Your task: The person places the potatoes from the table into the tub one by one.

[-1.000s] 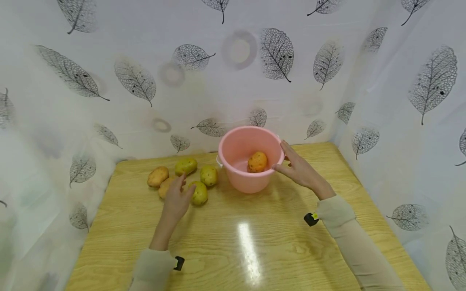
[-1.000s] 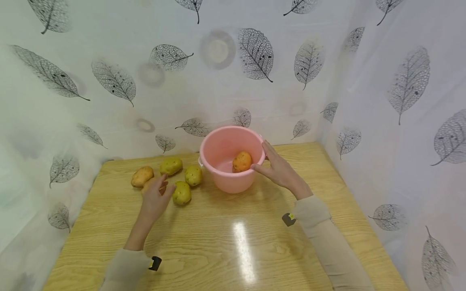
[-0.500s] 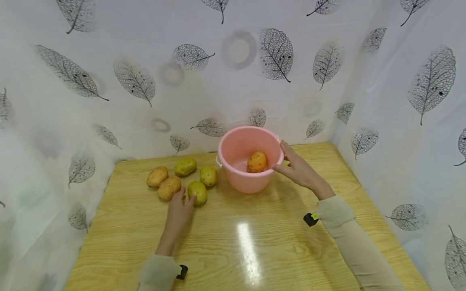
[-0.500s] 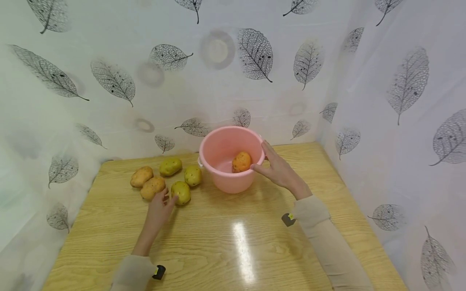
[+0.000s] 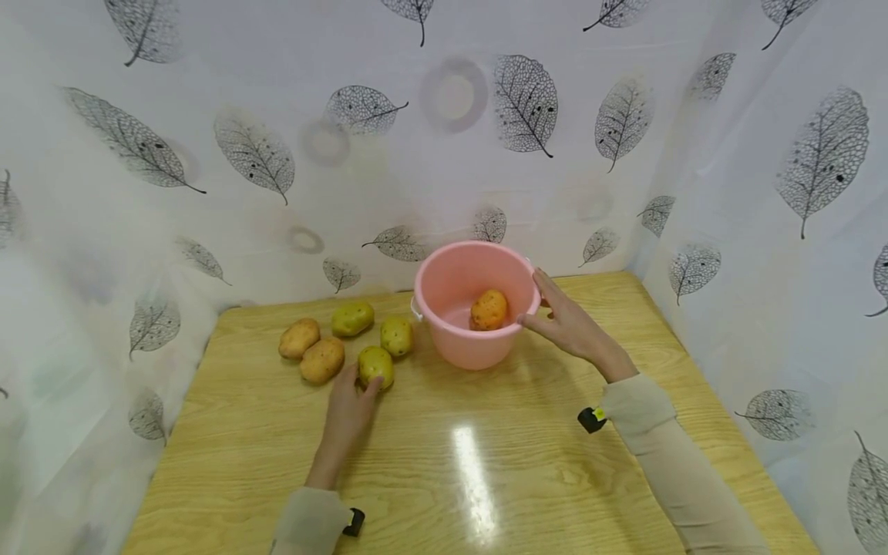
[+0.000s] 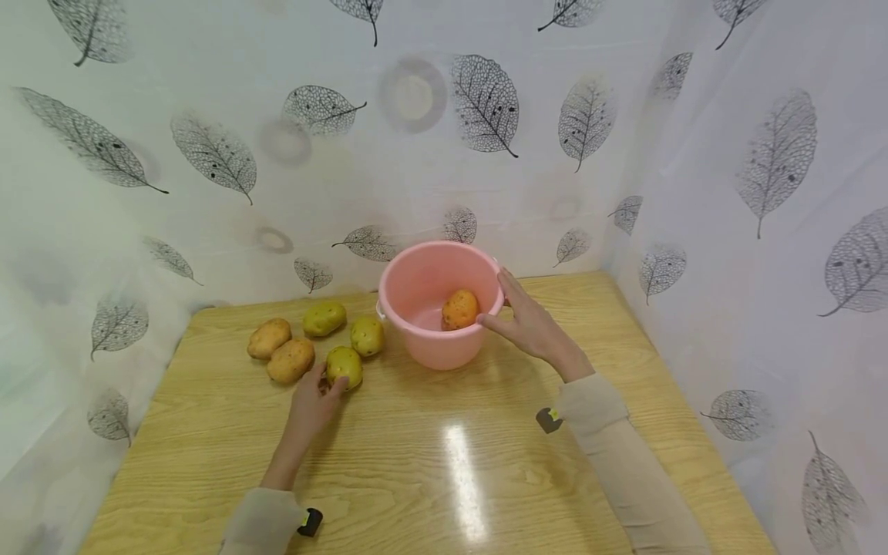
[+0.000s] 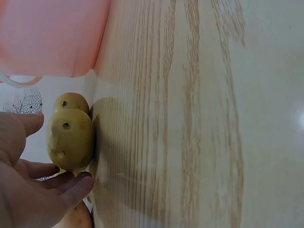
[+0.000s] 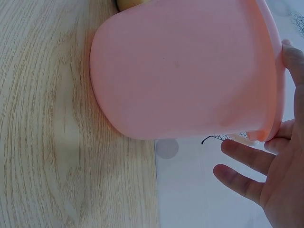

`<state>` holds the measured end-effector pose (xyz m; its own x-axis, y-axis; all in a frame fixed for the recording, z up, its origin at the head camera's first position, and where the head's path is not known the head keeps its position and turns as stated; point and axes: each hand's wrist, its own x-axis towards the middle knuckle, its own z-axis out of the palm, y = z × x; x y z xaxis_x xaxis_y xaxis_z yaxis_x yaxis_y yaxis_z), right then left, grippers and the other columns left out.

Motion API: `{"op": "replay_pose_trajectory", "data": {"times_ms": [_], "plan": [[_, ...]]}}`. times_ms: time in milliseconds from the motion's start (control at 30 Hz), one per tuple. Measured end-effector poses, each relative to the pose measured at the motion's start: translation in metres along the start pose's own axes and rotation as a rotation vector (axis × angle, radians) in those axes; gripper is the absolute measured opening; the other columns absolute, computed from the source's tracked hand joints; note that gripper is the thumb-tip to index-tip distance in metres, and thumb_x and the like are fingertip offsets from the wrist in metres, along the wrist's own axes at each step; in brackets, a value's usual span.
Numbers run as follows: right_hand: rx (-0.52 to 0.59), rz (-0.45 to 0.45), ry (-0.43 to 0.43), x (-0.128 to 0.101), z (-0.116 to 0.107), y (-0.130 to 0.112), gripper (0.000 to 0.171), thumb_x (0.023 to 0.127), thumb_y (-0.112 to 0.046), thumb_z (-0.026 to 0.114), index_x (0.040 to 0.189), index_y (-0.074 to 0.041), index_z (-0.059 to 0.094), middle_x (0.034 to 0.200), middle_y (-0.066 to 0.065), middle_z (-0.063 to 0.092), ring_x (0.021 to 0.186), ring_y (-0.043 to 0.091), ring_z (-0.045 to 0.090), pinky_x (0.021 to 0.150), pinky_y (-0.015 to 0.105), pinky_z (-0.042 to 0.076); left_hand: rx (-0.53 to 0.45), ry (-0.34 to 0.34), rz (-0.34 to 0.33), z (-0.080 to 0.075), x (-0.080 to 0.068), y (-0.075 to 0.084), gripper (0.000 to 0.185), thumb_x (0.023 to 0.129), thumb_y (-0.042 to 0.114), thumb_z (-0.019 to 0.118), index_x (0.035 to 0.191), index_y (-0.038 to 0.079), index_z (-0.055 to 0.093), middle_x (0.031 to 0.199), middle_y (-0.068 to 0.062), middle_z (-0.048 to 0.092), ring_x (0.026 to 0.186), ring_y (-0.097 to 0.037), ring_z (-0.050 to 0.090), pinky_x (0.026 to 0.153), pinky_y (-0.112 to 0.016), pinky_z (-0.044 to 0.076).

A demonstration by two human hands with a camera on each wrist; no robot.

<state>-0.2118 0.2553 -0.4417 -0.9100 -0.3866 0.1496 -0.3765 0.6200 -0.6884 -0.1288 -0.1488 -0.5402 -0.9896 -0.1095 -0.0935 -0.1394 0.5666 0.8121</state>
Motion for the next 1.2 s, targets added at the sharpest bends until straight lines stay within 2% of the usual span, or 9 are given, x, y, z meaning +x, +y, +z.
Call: {"op": "replay_pose_trajectory", "data": {"times_ms": [200,600,833,1200], "plan": [[0.0,0.001,-0.002,0.0,0.0,0.001,0.094,0.1,-0.046,0.067,0.168,-0.02,0.008,0.173,0.005,0.013,0.134,0.032,0.051,0.102,0.062,0.047,0.009,0.009,-0.006,0.003,0.001,0.003,0.07,0.105,0.028,0.062,0.151,-0.015,0.034,0.154,-0.037,0.035,0.145,-0.05,0.032,0.12,-0.061,0.025],[-0.002,0.003,0.0,-0.001,-0.001,0.0,0.094,0.099,-0.047,0.067,0.168,-0.022,0.008,0.173,0.002,0.014,0.133,0.03,0.052,0.102,0.057,0.049,0.036,0.039,0.0,0.013,0.006,0.002,0.076,0.103,0.03,0.066,0.154,-0.014,0.029,0.157,-0.035,0.031,0.145,-0.051,0.031,0.119,-0.063,0.027],[0.001,0.002,0.005,0.0,0.0,0.0,0.093,0.099,-0.045,0.067,0.168,-0.021,0.009,0.173,0.004,0.013,0.133,0.031,0.052,0.102,0.059,0.049,0.07,0.093,0.037,0.021,0.011,-0.001,0.083,0.096,0.025,0.076,0.153,-0.014,0.03,0.153,-0.035,0.036,0.142,-0.05,0.037,0.118,-0.061,0.031],[0.021,-0.017,0.001,0.0,0.0,0.001,0.093,0.1,-0.044,0.068,0.168,-0.023,0.008,0.173,0.001,0.014,0.132,0.031,0.053,0.101,0.062,0.048,0.088,0.102,0.05,0.023,0.013,-0.003,0.085,0.095,0.023,0.078,0.155,-0.011,0.029,0.153,-0.034,0.037,0.143,-0.048,0.036,0.119,-0.059,0.03]]}}
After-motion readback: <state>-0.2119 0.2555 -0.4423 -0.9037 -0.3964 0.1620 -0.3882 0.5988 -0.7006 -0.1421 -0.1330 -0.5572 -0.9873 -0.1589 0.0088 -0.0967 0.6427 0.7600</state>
